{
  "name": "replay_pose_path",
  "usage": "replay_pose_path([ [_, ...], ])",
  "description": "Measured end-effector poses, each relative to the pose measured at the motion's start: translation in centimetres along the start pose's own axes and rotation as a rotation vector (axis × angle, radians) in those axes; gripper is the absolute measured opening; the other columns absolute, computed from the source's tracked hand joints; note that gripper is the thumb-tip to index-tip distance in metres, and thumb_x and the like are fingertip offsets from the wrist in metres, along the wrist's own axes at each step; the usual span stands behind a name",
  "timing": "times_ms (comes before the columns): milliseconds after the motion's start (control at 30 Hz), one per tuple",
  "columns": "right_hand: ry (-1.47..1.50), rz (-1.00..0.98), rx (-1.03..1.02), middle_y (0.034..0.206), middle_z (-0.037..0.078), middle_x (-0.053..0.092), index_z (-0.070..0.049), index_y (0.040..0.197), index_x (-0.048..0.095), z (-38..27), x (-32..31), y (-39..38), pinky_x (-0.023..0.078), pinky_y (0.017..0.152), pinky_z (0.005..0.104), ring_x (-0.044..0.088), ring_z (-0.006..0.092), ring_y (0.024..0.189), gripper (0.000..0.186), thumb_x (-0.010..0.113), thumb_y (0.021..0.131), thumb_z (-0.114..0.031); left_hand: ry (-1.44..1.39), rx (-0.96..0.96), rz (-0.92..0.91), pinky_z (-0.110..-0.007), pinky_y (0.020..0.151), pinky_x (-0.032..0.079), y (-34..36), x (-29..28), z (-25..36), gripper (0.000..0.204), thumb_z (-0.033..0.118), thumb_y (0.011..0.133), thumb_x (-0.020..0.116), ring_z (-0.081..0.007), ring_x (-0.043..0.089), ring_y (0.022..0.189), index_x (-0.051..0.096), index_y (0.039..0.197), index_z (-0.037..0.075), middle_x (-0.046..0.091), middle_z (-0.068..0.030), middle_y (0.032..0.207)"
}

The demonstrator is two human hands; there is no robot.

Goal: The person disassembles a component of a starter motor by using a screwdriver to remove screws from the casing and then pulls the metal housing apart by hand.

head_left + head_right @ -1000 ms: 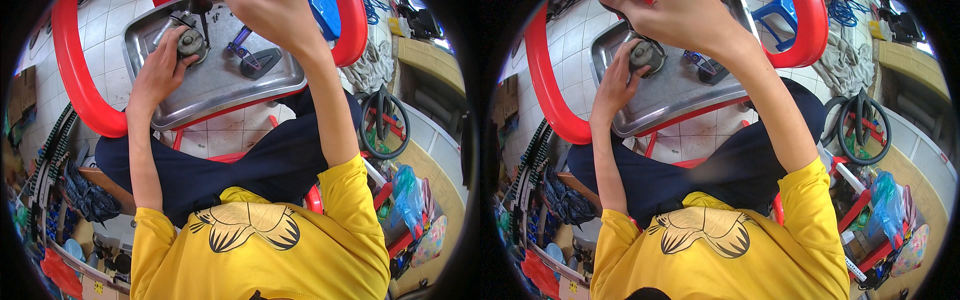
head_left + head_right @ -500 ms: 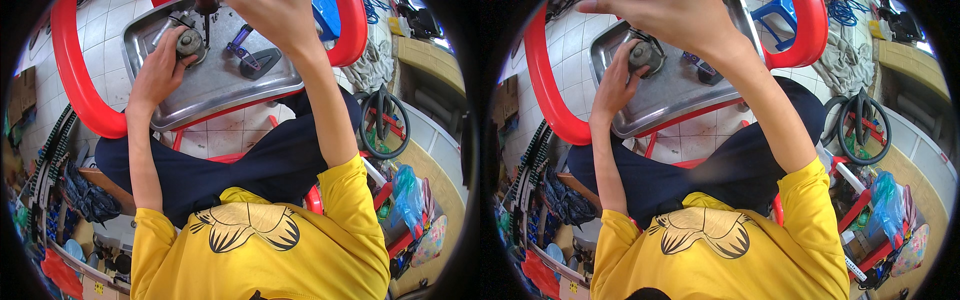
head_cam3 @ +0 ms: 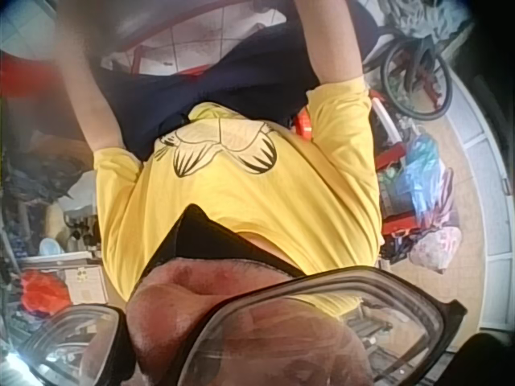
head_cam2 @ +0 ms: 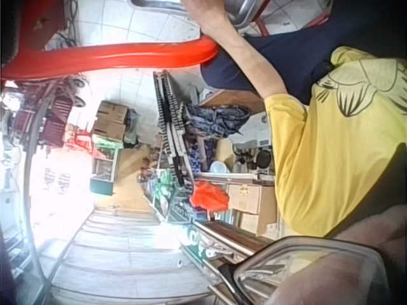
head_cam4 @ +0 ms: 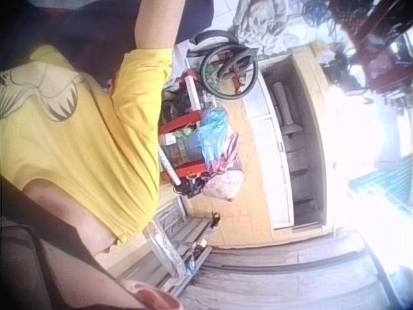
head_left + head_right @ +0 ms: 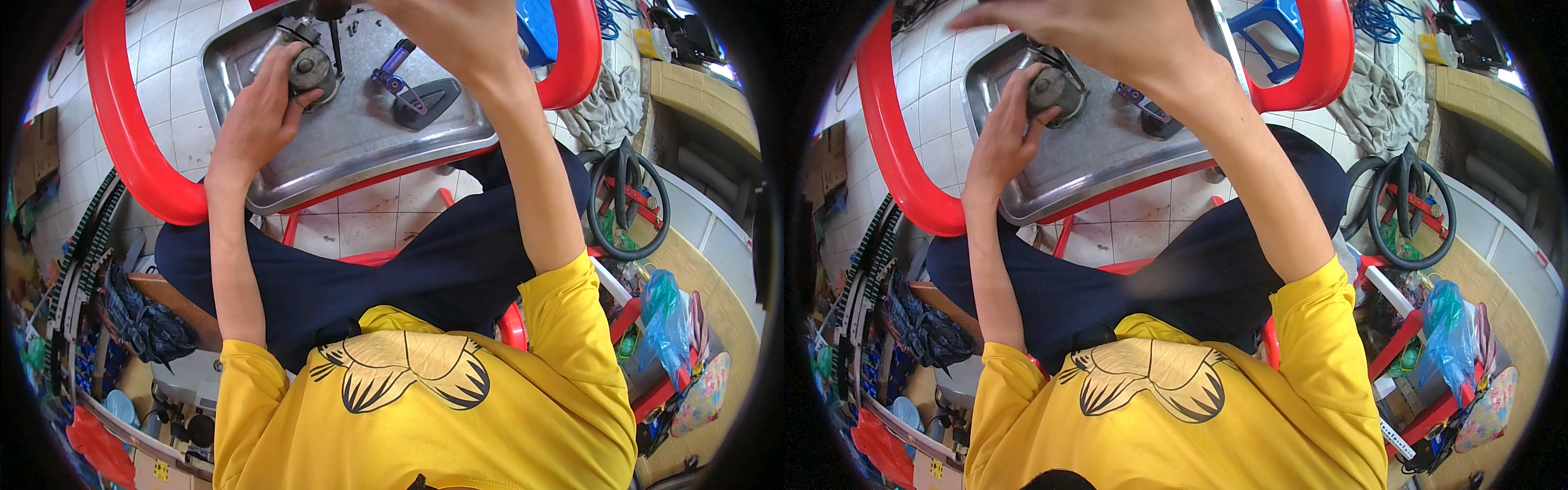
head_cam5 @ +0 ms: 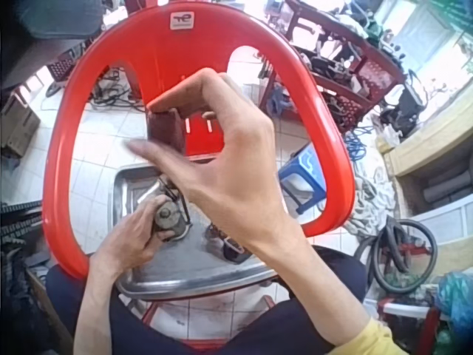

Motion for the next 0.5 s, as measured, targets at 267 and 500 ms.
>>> replay_pose_path([
  [267, -0.022, -0.088, -0.056, 0.101, 0.012, 0.072, -0.001, 0.109, 0.066, -1.2, 0.2, -0.1, 0.056, 0.081, 0.0305, 0.070, 0.0172, 0.091, 0.019, 0.074, 0.093, -0.007, 0.067, 0.005, 0.011, -0.053, 0.079, 0.055, -0.2, 0.2, -0.2, 0.057, 0.022, 0.096, 0.070, -0.0492, 0.066, 0.099, 0.043, 0.144, 0.008, 0.057, -0.0221, 0.137],
  [500, 0.133, -0.134, 0.259, 0.104, 0.015, 0.069, 0.002, 0.118, 0.058, 0.0, 0.5, -0.3, 0.057, 0.085, 0.0325, 0.070, 0.0204, 0.095, 0.022, 0.065, 0.100, -0.009, 0.058, -0.024, -0.048, -0.053, 0.077, 0.056, -0.1, 0.3, 0.1, 0.057, 0.022, 0.097, 0.069, -0.0483, 0.067, 0.097, 0.041, 0.145, 0.008, 0.058, -0.0218, 0.137],
])
Point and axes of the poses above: each hand's wrist, its own y-axis towards the middle knuckle, its own x-axis out of the palm, z = x × y, the point moved 5 cm from there along y, towards the middle knuckle
